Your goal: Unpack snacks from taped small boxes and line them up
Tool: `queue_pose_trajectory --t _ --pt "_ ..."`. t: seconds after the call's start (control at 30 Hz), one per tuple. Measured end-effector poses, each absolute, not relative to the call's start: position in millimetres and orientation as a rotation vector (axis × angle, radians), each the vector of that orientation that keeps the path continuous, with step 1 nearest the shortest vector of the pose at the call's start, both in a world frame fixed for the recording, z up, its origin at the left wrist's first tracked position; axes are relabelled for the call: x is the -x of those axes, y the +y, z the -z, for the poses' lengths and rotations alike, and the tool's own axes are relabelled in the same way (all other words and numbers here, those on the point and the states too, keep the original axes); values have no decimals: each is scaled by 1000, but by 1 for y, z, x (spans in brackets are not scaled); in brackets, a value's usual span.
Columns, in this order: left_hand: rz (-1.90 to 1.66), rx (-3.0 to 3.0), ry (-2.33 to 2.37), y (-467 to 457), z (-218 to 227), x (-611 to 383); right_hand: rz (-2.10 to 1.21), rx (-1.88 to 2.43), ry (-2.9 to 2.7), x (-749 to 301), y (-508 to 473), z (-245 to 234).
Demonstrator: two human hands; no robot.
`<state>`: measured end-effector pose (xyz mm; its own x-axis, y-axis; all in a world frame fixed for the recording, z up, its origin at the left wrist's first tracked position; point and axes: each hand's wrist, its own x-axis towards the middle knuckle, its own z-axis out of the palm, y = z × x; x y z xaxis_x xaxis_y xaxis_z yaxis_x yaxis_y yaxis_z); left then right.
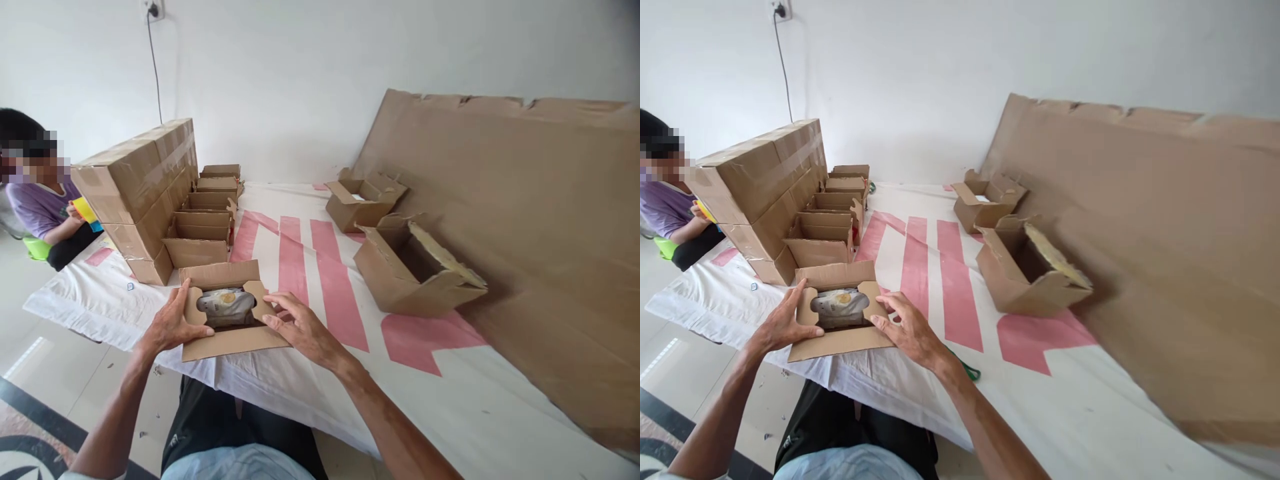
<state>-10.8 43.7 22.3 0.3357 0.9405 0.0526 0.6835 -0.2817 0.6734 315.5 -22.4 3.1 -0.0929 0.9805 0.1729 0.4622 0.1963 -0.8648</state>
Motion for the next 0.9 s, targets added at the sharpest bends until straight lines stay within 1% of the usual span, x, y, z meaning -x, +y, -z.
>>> queue_pose_trajectory --t 0.2,0.33,0.47,0.57,0.77,0.9 --pt "-475 -2148 1663 39 -23 -12 -616 1699 -1859 -293 -11 -15" --pt "-477 -2163 1674 34 -21 -15 -363 1858 -1991 -281 -7 -21" --pt "-439 -2107 1640 28 -26 -13 -258 1899 -1937 -277 -7 -17" --pt "-468 -2077 1611 27 -29 -12 -301 1845 -1728 -287 -6 -4" --pt "-501 -2061 1576 27 -28 -12 -668 1611 -1263 -313 1 23" --pt "-637 -2088 1579 24 -24 -10 -786 1604 -1077 -318 0 32"
